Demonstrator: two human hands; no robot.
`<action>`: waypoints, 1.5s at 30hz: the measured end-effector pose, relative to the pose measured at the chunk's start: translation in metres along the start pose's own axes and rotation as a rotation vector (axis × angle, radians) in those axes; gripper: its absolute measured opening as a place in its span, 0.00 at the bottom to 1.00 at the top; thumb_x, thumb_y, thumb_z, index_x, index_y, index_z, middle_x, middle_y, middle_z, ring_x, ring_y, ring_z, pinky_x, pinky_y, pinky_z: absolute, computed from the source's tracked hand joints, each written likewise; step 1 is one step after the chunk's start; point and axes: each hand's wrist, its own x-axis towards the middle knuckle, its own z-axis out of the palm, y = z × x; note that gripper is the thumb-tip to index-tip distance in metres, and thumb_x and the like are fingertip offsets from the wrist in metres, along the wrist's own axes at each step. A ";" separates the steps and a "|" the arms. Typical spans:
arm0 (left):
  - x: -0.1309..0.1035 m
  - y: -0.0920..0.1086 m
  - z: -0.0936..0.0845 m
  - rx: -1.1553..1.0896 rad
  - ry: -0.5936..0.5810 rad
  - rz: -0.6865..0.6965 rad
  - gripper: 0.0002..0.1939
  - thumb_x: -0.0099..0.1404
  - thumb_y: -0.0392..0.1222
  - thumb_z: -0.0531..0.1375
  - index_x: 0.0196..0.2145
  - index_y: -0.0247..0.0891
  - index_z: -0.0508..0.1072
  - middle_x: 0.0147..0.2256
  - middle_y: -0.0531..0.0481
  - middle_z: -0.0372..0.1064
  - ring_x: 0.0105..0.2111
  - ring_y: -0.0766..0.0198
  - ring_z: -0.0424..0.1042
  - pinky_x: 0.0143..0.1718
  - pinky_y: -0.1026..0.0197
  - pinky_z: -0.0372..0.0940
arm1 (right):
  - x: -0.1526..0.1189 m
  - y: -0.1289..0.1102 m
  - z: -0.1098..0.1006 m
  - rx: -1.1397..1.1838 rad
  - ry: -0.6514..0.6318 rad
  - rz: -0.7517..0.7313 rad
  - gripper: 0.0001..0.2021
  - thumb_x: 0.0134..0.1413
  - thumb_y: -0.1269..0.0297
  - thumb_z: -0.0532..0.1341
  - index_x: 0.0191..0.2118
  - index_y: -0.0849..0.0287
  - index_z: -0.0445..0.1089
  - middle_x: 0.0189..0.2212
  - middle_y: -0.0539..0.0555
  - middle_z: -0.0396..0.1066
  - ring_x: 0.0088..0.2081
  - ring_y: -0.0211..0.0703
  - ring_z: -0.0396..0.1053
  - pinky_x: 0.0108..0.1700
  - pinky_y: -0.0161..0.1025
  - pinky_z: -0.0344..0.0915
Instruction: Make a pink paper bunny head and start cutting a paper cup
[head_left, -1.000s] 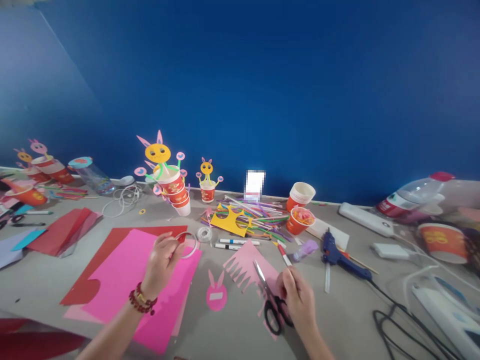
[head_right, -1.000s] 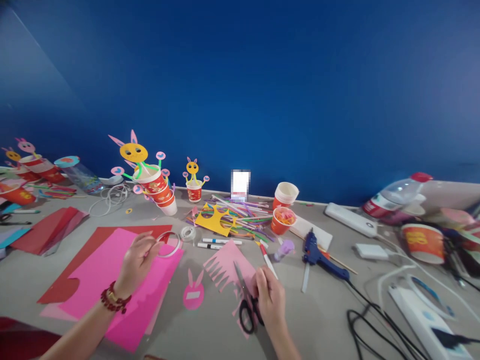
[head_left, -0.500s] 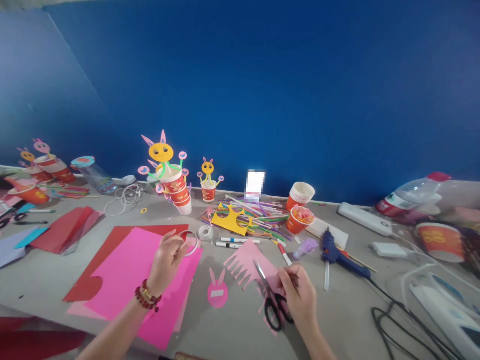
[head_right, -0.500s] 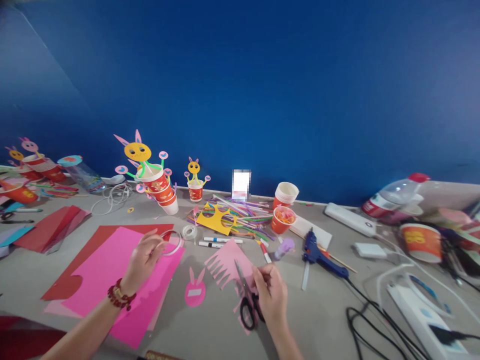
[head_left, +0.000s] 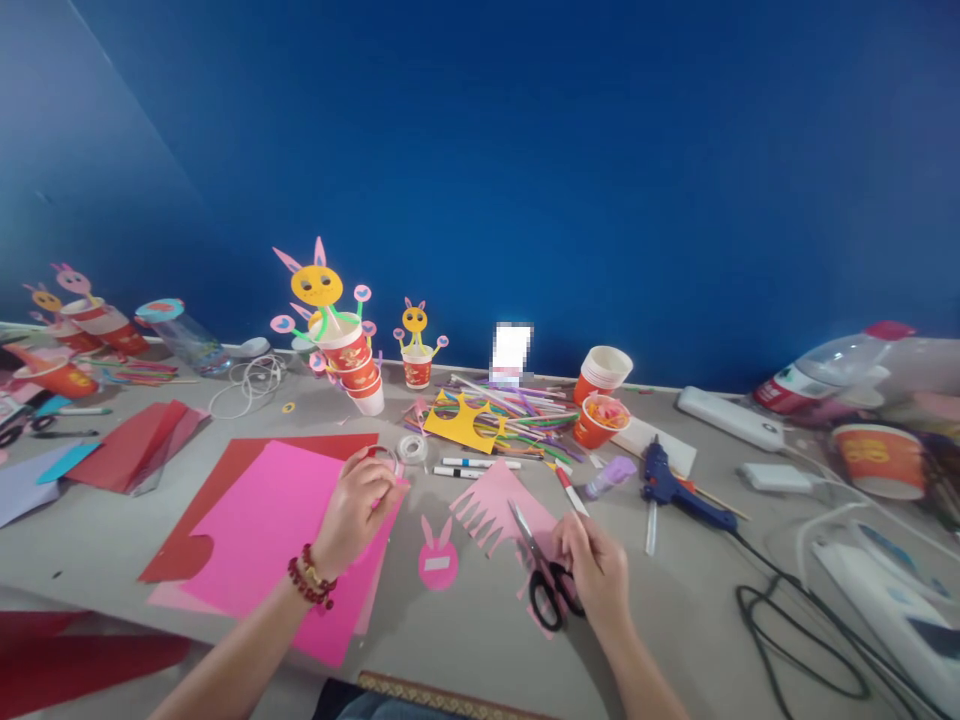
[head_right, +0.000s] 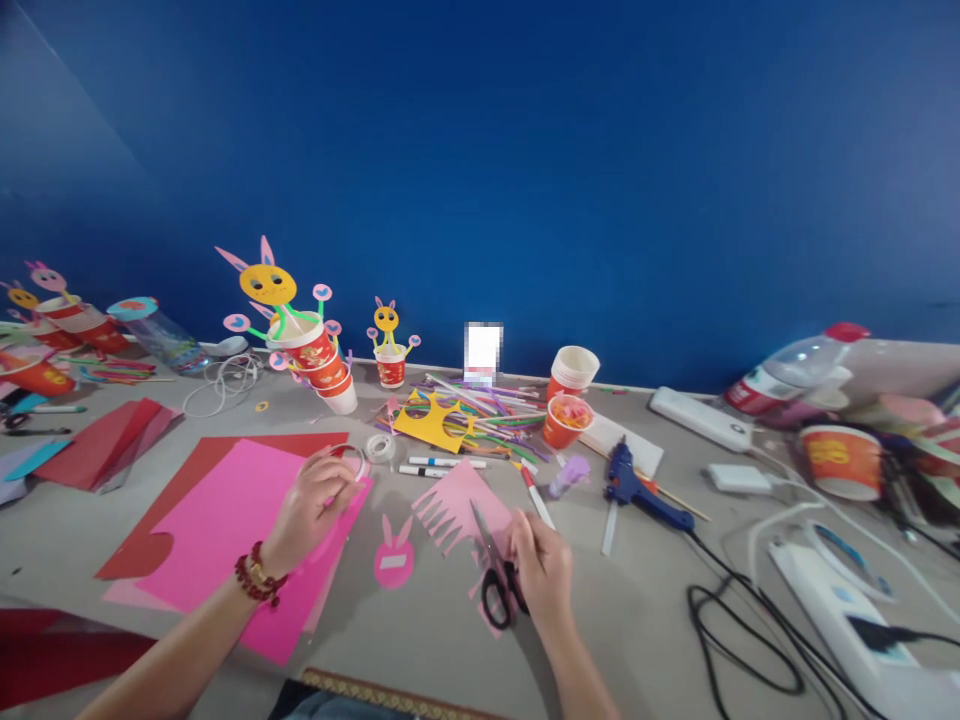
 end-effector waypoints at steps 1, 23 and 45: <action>0.000 -0.001 0.001 0.006 -0.018 0.011 0.14 0.70 0.40 0.53 0.25 0.39 0.69 0.29 0.52 0.72 0.35 0.62 0.71 0.59 0.47 0.54 | 0.001 0.000 0.000 -0.040 -0.006 0.016 0.26 0.64 0.48 0.51 0.17 0.56 0.57 0.15 0.48 0.61 0.18 0.38 0.60 0.24 0.36 0.57; 0.052 -0.011 0.015 0.278 -0.255 0.030 0.11 0.65 0.39 0.58 0.46 0.41 0.71 0.49 0.45 0.67 0.49 0.52 0.66 0.52 0.48 0.61 | 0.002 0.011 0.003 -0.307 -0.084 0.005 0.23 0.64 0.50 0.51 0.20 0.56 0.55 0.16 0.45 0.56 0.20 0.38 0.57 0.25 0.33 0.53; 0.021 -0.010 0.025 0.157 -0.139 0.144 0.13 0.69 0.40 0.53 0.49 0.40 0.69 0.55 0.40 0.65 0.54 0.52 0.65 0.53 0.48 0.65 | 0.135 -0.074 -0.097 -0.890 -0.037 -0.293 0.15 0.68 0.60 0.50 0.48 0.58 0.70 0.44 0.59 0.75 0.41 0.46 0.73 0.43 0.37 0.65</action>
